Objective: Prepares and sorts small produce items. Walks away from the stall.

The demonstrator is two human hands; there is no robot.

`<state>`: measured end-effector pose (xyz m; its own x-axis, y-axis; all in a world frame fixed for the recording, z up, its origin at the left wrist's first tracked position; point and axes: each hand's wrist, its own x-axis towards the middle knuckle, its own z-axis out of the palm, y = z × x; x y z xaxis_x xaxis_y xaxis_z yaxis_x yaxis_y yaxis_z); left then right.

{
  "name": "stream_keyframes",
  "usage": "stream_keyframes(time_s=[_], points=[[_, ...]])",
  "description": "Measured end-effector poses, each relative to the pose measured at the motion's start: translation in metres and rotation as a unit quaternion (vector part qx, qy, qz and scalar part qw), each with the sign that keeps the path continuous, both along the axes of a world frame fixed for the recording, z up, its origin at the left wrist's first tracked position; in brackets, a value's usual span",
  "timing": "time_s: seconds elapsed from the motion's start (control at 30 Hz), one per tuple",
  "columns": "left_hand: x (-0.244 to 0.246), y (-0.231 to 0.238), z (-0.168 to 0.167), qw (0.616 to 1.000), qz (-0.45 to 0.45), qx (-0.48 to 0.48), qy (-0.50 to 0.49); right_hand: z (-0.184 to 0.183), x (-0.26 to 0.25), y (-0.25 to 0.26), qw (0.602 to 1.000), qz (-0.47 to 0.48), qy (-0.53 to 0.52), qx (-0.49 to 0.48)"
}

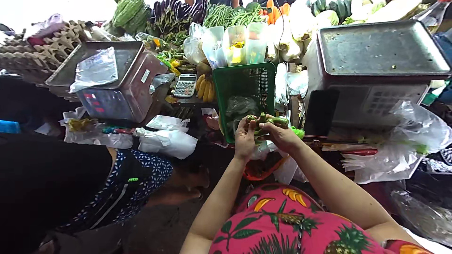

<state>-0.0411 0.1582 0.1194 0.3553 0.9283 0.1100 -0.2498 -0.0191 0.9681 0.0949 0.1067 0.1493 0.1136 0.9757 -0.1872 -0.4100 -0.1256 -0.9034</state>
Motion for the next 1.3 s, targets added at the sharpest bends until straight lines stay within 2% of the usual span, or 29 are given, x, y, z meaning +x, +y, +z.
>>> stream_keyframes(time_s=[0.1, 0.2, 0.27, 0.37, 0.4, 0.5, 0.57, 0.63, 0.73, 0.8, 0.97, 1.03, 1.1, 1.17, 1.2, 1.3], points=[[-0.002, 0.003, -0.004, 0.998, 0.05, 0.0, 0.023, 0.004, 0.001, 0.004, 0.999, 0.002, -0.042, 0.007], [-0.009, 0.012, -0.007, 0.995, 0.098, -0.012, -0.019, 0.008, 0.001, 0.007, 0.995, -0.006, -0.097, -0.003], [-0.019, 0.02, -0.003, 0.996, 0.08, -0.009, -0.042, 0.008, 0.002, 0.01, 0.989, -0.012, -0.149, -0.016], [-0.021, 0.019, -0.002, 0.999, -0.013, -0.003, 0.043, 0.009, -0.005, 0.017, 0.97, -0.023, -0.234, -0.052], [-0.017, 0.014, -0.003, 0.997, -0.038, -0.043, 0.047, 0.008, -0.01, 0.019, 0.961, -0.025, -0.267, -0.071], [-0.002, -0.001, -0.006, 0.973, -0.044, -0.218, -0.06, 0.006, -0.022, 0.027, 0.913, -0.01, -0.385, -0.13], [0.001, -0.005, -0.013, 0.965, -0.051, -0.235, -0.109, 0.003, -0.024, 0.029, 0.894, 0.015, -0.431, -0.12], [0.001, -0.009, -0.017, 0.965, -0.07, -0.225, -0.117, 0.002, -0.022, 0.028, 0.903, 0.037, -0.412, -0.117], [-0.002, -0.006, -0.019, 0.956, -0.071, -0.261, -0.117, 0.005, -0.019, 0.024, 0.939, 0.043, -0.327, -0.1], [-0.005, -0.003, -0.022, 0.947, -0.066, -0.291, -0.121, 0.007, -0.015, 0.019, 0.933, 0.033, -0.347, -0.083], [-0.021, 0.002, -0.033, 0.943, -0.046, -0.31, -0.113, 0.008, -0.017, 0.008, 0.858, 0.084, -0.502, -0.068], [-0.03, -0.003, -0.045, 0.94, -0.059, -0.309, -0.131, 0.002, -0.027, 0.007, 0.818, 0.146, -0.551, -0.079], [-0.041, -0.012, -0.056, 0.932, -0.078, -0.318, -0.155, -0.003, -0.043, 0.004, 0.757, 0.238, -0.599, -0.111], [-0.053, -0.02, -0.063, 0.92, -0.058, -0.358, -0.145, -0.007, -0.054, 0.001, 0.704, 0.327, -0.619, -0.118], [-0.059, -0.023, -0.067, 0.914, -0.043, -0.381, -0.13, -0.012, -0.053, 0.001, 0.705, 0.359, -0.602, -0.105], [-0.079, -0.032, -0.08, 0.904, 0.015, -0.419, -0.086, -0.028, -0.036, 0.018, 0.782, 0.359, -0.502, -0.085]])
